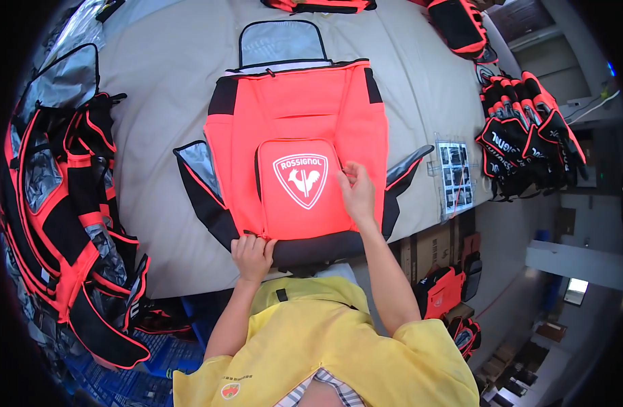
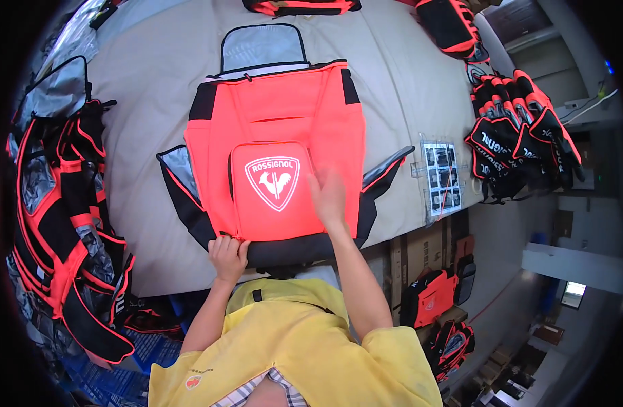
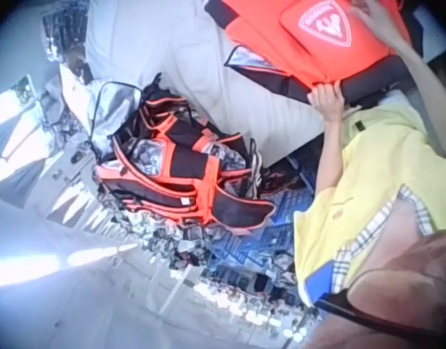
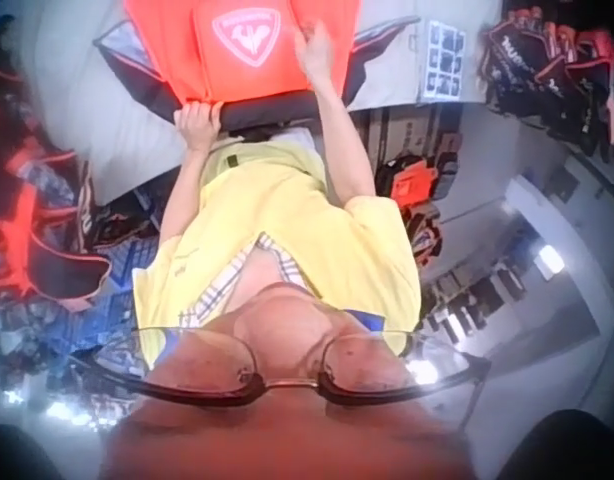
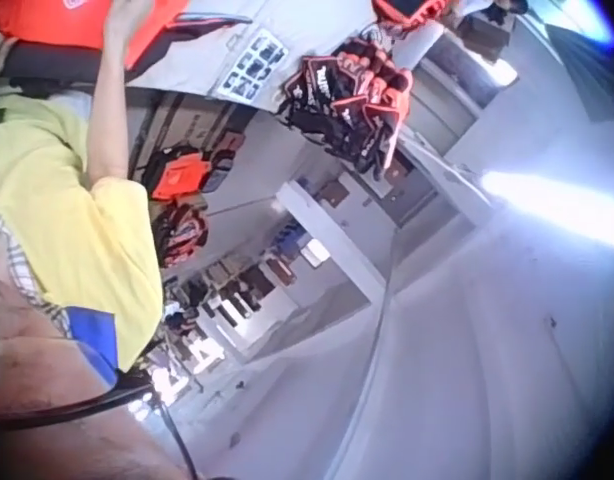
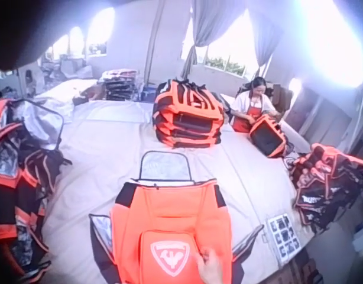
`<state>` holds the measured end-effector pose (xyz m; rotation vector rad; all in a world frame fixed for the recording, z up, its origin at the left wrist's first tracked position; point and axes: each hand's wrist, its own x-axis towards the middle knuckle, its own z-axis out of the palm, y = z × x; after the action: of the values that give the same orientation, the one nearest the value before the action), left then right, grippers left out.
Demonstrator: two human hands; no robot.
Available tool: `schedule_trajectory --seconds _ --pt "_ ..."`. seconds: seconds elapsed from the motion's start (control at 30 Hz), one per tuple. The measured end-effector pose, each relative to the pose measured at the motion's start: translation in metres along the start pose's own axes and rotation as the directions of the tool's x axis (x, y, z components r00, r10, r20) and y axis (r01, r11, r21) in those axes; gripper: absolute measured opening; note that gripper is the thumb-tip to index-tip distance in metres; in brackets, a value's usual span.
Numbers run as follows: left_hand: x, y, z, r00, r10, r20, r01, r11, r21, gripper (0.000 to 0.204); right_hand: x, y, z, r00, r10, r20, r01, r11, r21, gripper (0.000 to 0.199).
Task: Inspecting and cleaning Rossignol backpacks using a spray bottle and a cloth in a factory setting.
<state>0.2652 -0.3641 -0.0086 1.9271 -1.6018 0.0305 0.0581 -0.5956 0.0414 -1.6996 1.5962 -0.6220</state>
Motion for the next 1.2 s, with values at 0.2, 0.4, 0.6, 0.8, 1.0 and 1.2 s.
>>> schedule_trajectory --seconds 0.2,0.4,0.6,0.8,1.0,1.2 --pt "0.005 0.002 0.000 1.000 0.020 0.004 -0.020 0.999 -0.044 0.036 0.018 0.035 0.002 0.996 -0.036 -0.086 0.021 0.986 -0.165 0.029" --pt "0.001 -0.002 -0.002 1.000 0.001 -0.029 -0.002 0.998 -0.060 0.037 0.018 0.043 -0.038 0.970 0.061 -0.236 -0.024 0.987 0.159 0.022" --pt "-0.001 -0.006 -0.003 0.999 0.004 -0.044 -0.007 0.998 -0.064 0.036 0.018 0.013 -0.010 0.997 0.008 0.077 -0.014 0.998 0.069 0.026" --pt "0.001 0.003 -0.002 0.998 -0.003 -0.063 0.001 0.999 -0.032 0.036 0.039 0.041 -0.006 0.959 -0.282 0.042 0.285 0.943 -0.173 0.026" --pt "-0.005 0.015 0.012 0.997 -0.012 -0.081 0.014 1.000 0.017 0.035 0.026 0.047 -0.063 0.946 0.288 0.151 -0.296 0.571 0.765 0.022" --pt "-0.015 0.010 0.016 1.000 -0.007 0.000 0.007 0.988 0.154 0.032 0.028 0.159 -0.219 0.965 0.257 -0.048 -0.192 0.821 0.537 0.023"
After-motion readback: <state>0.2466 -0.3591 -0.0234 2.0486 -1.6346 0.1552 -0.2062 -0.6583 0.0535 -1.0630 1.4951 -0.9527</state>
